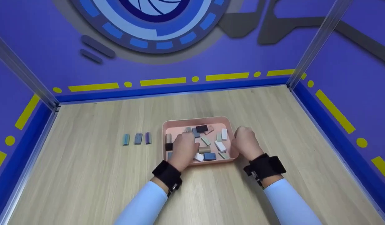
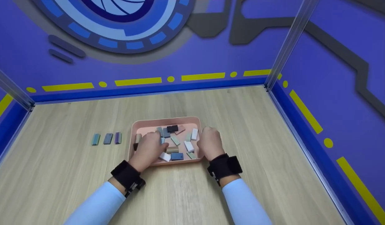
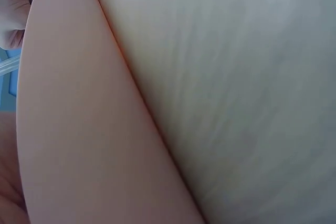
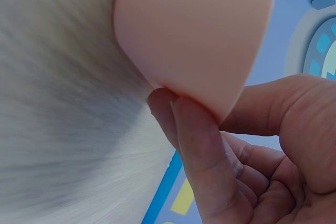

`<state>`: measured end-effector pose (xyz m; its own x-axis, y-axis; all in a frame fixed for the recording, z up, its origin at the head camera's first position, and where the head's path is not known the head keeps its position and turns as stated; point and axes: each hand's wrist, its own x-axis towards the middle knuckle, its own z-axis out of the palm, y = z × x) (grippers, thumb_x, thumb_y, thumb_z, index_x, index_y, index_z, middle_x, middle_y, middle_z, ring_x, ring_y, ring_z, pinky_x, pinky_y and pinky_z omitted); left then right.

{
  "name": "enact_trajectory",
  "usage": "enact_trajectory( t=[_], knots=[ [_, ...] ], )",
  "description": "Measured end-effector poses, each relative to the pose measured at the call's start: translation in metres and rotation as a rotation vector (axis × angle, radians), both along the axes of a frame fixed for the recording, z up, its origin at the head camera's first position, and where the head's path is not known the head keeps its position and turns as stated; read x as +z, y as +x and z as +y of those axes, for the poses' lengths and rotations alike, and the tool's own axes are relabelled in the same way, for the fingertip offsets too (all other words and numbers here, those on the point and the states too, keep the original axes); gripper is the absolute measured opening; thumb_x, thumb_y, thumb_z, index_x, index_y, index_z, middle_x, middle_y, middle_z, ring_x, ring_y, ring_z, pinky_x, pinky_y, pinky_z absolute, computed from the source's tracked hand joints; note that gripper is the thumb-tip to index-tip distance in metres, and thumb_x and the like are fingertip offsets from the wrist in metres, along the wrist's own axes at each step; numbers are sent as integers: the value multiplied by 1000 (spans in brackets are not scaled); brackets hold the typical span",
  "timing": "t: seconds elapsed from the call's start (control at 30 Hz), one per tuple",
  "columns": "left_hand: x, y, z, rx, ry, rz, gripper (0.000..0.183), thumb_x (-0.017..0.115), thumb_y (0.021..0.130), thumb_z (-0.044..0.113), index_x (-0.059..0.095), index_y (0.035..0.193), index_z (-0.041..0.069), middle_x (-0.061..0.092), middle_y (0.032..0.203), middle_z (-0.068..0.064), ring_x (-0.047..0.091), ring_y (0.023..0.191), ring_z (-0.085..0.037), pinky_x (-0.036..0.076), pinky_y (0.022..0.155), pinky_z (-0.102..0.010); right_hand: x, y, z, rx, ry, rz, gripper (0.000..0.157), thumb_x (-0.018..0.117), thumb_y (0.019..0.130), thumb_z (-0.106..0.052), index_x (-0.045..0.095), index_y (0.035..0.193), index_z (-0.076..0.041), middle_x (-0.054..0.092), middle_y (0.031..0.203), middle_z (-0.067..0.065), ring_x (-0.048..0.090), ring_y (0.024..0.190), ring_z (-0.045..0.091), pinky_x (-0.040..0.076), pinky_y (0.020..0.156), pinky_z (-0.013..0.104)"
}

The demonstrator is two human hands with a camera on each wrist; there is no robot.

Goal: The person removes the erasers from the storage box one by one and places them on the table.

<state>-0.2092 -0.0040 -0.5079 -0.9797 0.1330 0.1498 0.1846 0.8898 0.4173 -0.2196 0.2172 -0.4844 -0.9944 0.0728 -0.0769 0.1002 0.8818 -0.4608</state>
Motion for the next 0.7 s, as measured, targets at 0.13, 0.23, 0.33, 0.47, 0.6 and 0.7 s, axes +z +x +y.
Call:
enact_trajectory(
  t=[0.13, 0.23, 0.33, 0.47, 0.6, 0.7],
  knots=[
    [0, -1, 0, -14, -37, 11, 13, 69, 80, 18, 66, 72, 8, 65, 73, -8, 63, 68, -25, 50, 60, -39, 0, 0, 0, -10, -13, -12, 29, 52, 71, 3, 36, 52, -13, 29, 54, -3, 28, 46, 14, 22, 40, 28],
    [0, -1, 0, -19, -93, 31, 8, 66, 79, 11, 66, 73, 7, 66, 73, -10, 64, 69, -27, 52, 60, -39, 1, 0, 1, -13, -23, -14, 30, 52, 70, 3, 35, 52, -13, 28, 53, -3, 27, 46, 14, 21, 40, 28],
    [1, -2, 0, -24, -126, 41, 7, 61, 78, 3, 66, 73, 6, 66, 74, -10, 64, 70, -27, 52, 62, -39, 1, 0, 1, -9, -22, -11, 30, 52, 69, 3, 33, 51, -13, 27, 53, -4, 26, 46, 13, 20, 40, 28],
    [2, -1, -3, -49, -127, 41, 8, 60, 78, 1, 64, 73, 7, 66, 75, -9, 64, 72, -26, 52, 65, -39, 1, -1, 1, -4, -18, -10, 29, 53, 68, 2, 35, 51, -13, 29, 53, -3, 28, 46, 14, 22, 41, 28],
    [7, 1, -9, -76, -104, 43, 7, 61, 81, 5, 64, 75, 6, 66, 75, -9, 64, 73, -25, 51, 66, -39, 1, -1, 1, -2, -16, -19, 28, 54, 69, 2, 38, 52, -13, 33, 54, -2, 32, 48, 14, 24, 41, 28],
    [15, 1, -13, -75, -101, 58, 7, 59, 84, 8, 65, 81, 5, 65, 76, -9, 64, 73, -24, 51, 64, -38, 1, -1, 1, -3, -15, -24, 28, 55, 70, 1, 38, 52, -13, 33, 55, -2, 33, 48, 15, 24, 42, 28]
  ],
)
